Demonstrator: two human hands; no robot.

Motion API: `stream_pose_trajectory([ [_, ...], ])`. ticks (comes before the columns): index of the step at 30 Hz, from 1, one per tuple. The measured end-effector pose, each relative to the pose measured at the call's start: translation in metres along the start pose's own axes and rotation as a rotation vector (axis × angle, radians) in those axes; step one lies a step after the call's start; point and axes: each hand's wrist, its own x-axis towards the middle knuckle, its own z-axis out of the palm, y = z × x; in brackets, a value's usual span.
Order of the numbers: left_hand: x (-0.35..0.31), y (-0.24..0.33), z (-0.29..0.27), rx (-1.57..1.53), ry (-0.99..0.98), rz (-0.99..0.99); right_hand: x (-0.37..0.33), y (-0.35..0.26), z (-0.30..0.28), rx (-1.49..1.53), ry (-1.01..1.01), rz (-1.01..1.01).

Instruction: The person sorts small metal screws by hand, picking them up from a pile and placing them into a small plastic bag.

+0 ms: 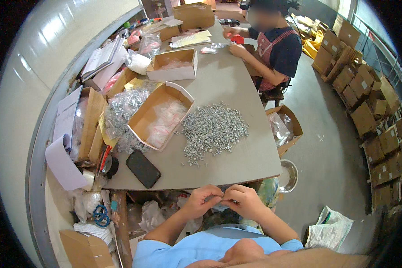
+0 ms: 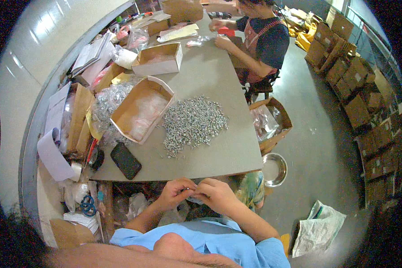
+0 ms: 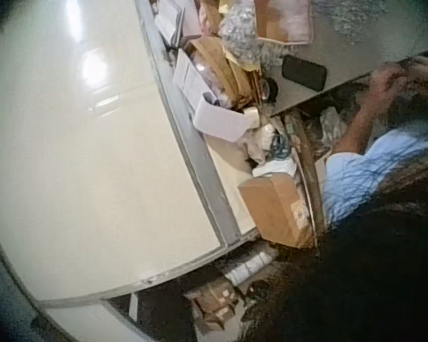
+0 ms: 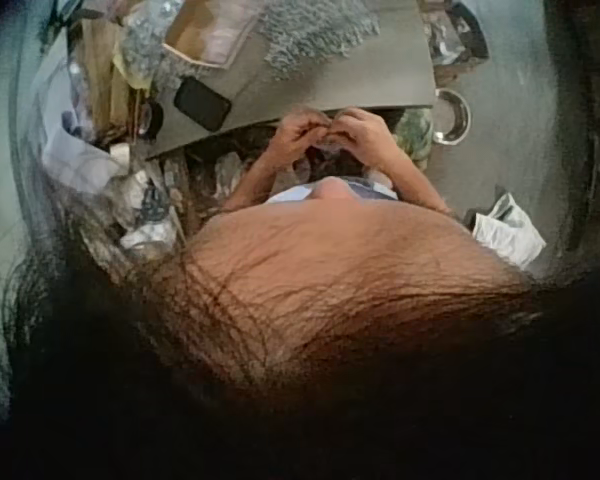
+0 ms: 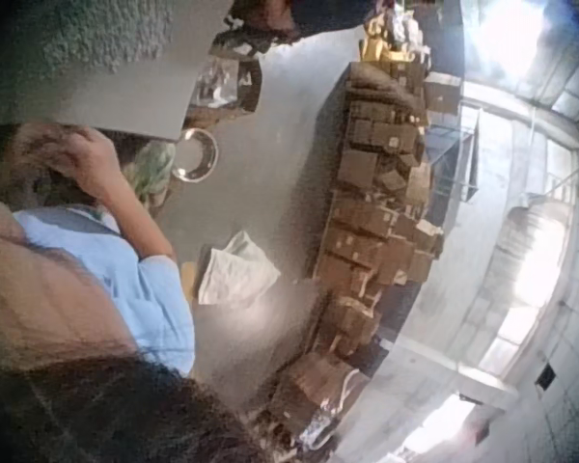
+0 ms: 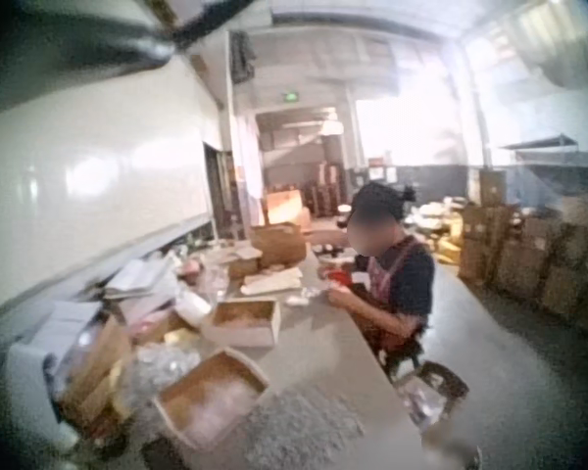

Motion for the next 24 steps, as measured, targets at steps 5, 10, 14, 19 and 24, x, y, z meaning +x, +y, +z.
stream_pose_trajectory([
  [5,0.011,0.009,0.008,0.210,0.072,0.086,-0.006,0.008,-0.003,0.041,-0.050,0.152],
  [10,0.012,0.011,0.006,0.248,0.076,0.084,-0.001,0.009,-0.002,0.051,-0.065,0.093],
  [14,0.014,0.011,-0.004,0.307,0.065,0.094,0.000,0.012,-0.001,0.082,-0.059,0.069],
  [19,0.019,0.013,-0.053,0.280,0.501,-0.207,0.000,0.031,-0.005,0.102,0.025,0.142],
  [24,0.079,0.052,-0.157,0.612,1.069,0.321,-0.006,0.066,-0.004,-0.018,0.286,0.317],
])
